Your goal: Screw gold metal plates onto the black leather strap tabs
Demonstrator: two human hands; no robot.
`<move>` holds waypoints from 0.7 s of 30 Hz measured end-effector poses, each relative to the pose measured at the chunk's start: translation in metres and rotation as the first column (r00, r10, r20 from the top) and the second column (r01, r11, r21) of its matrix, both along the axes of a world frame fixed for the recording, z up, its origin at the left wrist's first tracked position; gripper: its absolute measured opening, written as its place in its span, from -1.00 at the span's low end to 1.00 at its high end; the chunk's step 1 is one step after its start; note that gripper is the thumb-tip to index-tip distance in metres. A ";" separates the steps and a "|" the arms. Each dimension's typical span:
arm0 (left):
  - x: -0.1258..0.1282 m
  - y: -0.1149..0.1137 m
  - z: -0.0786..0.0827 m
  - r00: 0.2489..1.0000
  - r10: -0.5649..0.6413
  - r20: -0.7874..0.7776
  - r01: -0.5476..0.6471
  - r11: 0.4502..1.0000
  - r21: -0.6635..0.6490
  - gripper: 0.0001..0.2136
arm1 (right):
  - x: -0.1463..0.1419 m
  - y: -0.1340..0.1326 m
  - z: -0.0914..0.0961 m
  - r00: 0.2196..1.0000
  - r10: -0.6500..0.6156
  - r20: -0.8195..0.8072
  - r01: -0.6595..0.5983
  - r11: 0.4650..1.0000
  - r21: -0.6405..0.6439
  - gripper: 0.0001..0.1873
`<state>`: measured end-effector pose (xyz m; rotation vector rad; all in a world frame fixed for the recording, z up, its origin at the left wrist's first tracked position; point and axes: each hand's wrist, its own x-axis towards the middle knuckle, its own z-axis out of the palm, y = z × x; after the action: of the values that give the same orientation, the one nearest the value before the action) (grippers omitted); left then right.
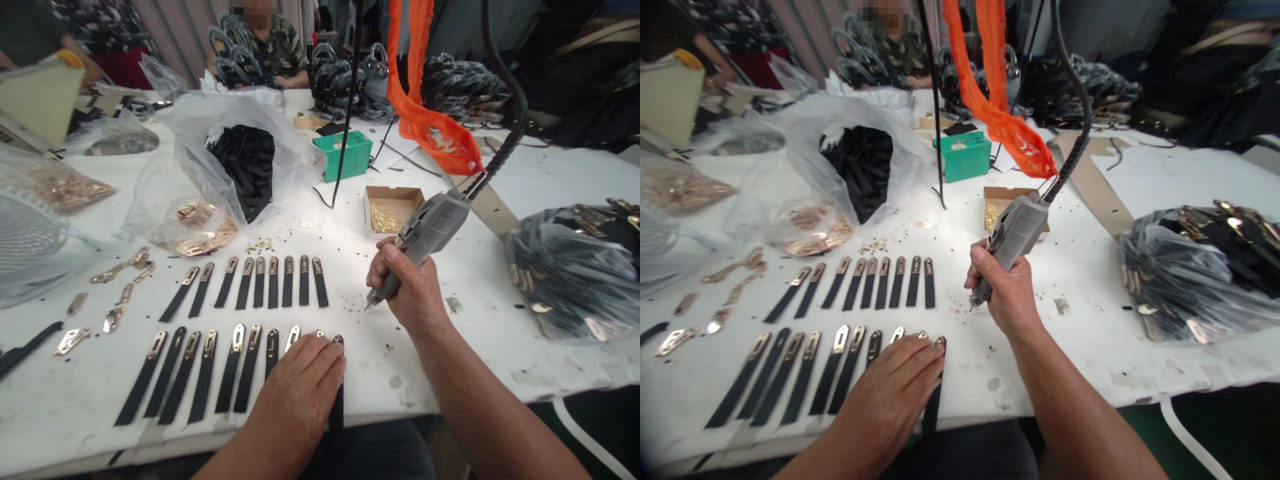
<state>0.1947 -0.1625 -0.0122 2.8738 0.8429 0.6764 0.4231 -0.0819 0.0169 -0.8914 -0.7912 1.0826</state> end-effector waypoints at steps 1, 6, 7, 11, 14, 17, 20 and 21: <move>0.000 0.000 -0.001 1.000 -0.003 0.009 0.003 1.000 0.005 -0.74 | 0.000 0.000 0.000 1.000 0.005 -0.006 -0.005 1.000 -0.002 -0.64; 0.001 0.002 -0.001 0.999 -0.031 0.026 0.031 0.999 0.011 -0.71 | -0.003 -0.001 0.000 1.000 0.025 -0.004 -0.025 0.999 -0.021 -0.60; 0.001 0.002 -0.001 0.999 -0.033 0.033 0.033 0.999 0.012 -0.71 | -0.004 -0.001 0.000 1.000 0.027 -0.006 -0.027 0.999 -0.022 -0.60; 0.002 0.004 0.002 0.998 -0.043 0.043 0.043 0.999 0.017 -0.71 | -0.006 -0.001 0.001 0.999 0.041 -0.029 -0.041 0.999 -0.005 -0.62; 0.003 0.004 0.002 0.998 -0.046 0.036 0.045 0.999 0.016 -0.71 | -0.006 -0.001 0.002 0.998 0.037 -0.053 -0.036 0.999 0.017 -0.63; 0.004 0.004 0.002 0.999 -0.031 0.038 0.031 0.999 0.017 -0.71 | -0.006 -0.002 0.004 0.997 0.036 -0.063 -0.034 0.999 0.042 -0.63; 0.005 0.003 0.000 0.999 -0.032 0.029 0.031 0.999 0.029 -0.72 | -0.006 -0.005 0.005 0.996 0.065 -0.061 -0.061 0.996 0.058 -0.65; 0.006 0.003 -0.002 0.999 -0.034 0.023 0.033 0.999 0.034 -0.72 | -0.006 -0.006 0.005 0.996 0.073 -0.057 -0.069 0.996 0.060 -0.65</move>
<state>0.2002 -0.1595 -0.0137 2.8966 0.7857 0.7256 0.4167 -0.0877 0.0220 -0.7843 -0.8065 1.1379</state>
